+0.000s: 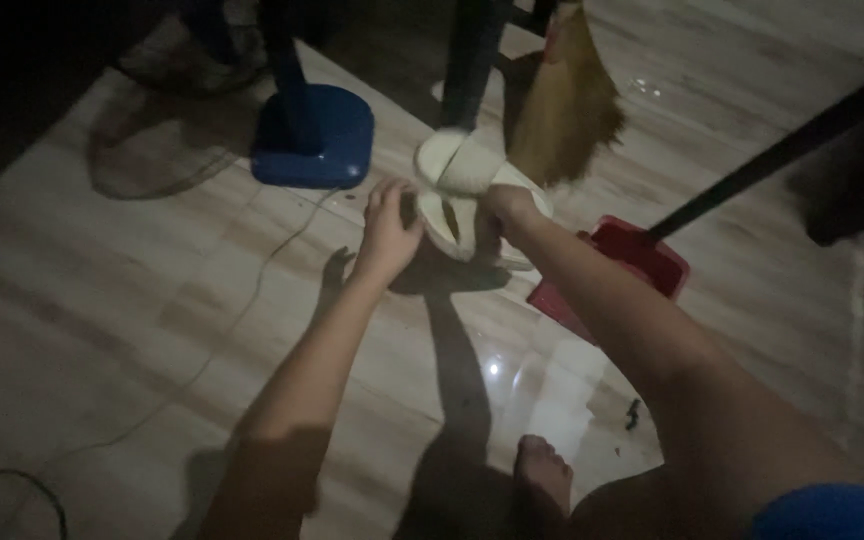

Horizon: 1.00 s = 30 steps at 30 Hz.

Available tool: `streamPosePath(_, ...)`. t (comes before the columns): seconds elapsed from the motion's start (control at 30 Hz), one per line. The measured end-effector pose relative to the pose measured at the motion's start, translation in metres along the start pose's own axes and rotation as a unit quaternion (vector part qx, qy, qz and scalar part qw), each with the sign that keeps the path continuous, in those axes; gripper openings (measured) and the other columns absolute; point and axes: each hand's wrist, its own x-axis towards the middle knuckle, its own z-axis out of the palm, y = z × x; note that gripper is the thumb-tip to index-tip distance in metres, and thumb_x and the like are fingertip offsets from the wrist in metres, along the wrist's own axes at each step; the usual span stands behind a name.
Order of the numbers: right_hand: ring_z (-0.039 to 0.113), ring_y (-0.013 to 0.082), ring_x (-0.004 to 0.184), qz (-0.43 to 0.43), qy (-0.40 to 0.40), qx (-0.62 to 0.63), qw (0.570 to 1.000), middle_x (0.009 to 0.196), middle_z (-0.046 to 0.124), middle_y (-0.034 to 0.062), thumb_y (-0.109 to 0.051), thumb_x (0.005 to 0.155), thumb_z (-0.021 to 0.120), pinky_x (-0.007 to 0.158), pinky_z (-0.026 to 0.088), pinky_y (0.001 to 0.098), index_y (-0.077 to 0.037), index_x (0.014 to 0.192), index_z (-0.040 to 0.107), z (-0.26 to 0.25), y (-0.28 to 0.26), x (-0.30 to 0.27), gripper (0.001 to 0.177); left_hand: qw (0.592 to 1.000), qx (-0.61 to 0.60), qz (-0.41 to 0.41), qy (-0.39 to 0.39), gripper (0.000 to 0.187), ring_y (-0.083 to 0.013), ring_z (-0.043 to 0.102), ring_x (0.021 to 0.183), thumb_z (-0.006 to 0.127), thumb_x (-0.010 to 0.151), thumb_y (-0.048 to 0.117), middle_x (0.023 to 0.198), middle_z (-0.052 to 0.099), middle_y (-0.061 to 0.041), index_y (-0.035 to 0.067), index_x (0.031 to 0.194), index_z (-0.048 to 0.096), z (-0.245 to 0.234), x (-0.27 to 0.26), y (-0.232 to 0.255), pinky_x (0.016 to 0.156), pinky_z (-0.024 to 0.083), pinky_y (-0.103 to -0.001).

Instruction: Moving a fan, a chair, and picking up various household items in a bedroom.

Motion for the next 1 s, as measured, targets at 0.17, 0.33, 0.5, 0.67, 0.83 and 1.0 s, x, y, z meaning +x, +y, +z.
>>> streamPosePath(0.17,0.056,0.0279,0.082,0.069,-0.029,0.341,0.937,0.103,0.049,0.0177,-0.002,0.096,0.049,0.067,0.053,0.0392,0.003,0.12,0.043,-0.028,-0.024,-0.045,0.026,0.998,-0.055,-0.013,0.013,0.057,-0.0378,0.047,0.136,0.078,0.085,0.013,0.142,0.05,-0.018,0.006,0.136,0.053,0.042,0.008,-0.001,0.112,0.04,-0.045)
streamPosePath(0.33,0.058,0.0303,0.084,0.048,-0.058,0.459,0.885,0.109,0.047,0.0223,-0.005,0.096,0.046,0.07,0.054,0.0423,-0.001,0.125,0.029,-0.07,-0.026,-0.078,0.034,0.988,-0.151,-0.039,0.016,0.054,-0.0322,0.06,0.123,0.072,0.088,0.012,0.134,0.058,-0.014,0.009,0.139,0.054,0.099,0.027,0.018,0.107,0.048,-0.042)
streamPosePath(0.5,0.061,0.0311,0.091,0.163,0.127,0.414,0.886,0.112,0.05,0.0231,-0.01,0.101,0.047,0.078,0.059,0.0427,0.003,0.14,0.035,-0.13,-0.027,-0.13,0.043,0.975,-0.205,-0.061,-0.054,0.053,-0.033,0.053,0.127,0.071,0.087,0.009,0.139,0.052,-0.017,0.006,0.136,0.052,0.126,0.031,0.073,0.103,0.046,-0.041)
streamPosePath(0.67,0.061,0.0247,0.086,0.226,0.153,0.307,0.912,0.107,0.055,0.0199,-0.021,0.102,0.054,0.073,0.055,0.0371,0.001,0.139,0.046,-0.212,0.003,-0.162,0.044,0.97,-0.211,0.008,-0.116,0.056,-0.0355,0.051,0.133,0.067,0.085,0.003,0.14,0.054,-0.021,0.005,0.139,0.052,0.166,0.021,0.085,0.108,0.042,-0.042)
streamPosePath(0.83,0.059,0.0146,0.076,0.304,0.13,0.017,0.944,0.094,0.065,0.0088,-0.03,0.09,0.08,0.071,0.053,0.0289,-0.006,0.121,0.068,-0.302,0.054,-0.168,0.041,0.961,-0.187,0.041,-0.2,0.054,-0.0354,0.056,0.128,0.066,0.085,0.005,0.139,0.057,-0.02,0.006,0.137,0.054,0.189,0.002,0.107,0.108,0.045,-0.042)
streamPosePath(1.0,0.063,0.0201,0.078,0.359,0.155,-0.053,0.919,0.091,0.072,0.0102,-0.032,0.088,0.08,0.07,0.053,0.0343,-0.004,0.104,0.072,-0.359,0.085,-0.201,0.033,0.937,-0.212,0.144,-0.236,0.053,-0.0361,0.057,0.132,0.066,0.083,0.005,0.137,0.061,-0.02,0.005,0.135,0.056,0.226,-0.035,0.109,0.112,0.044,-0.043)
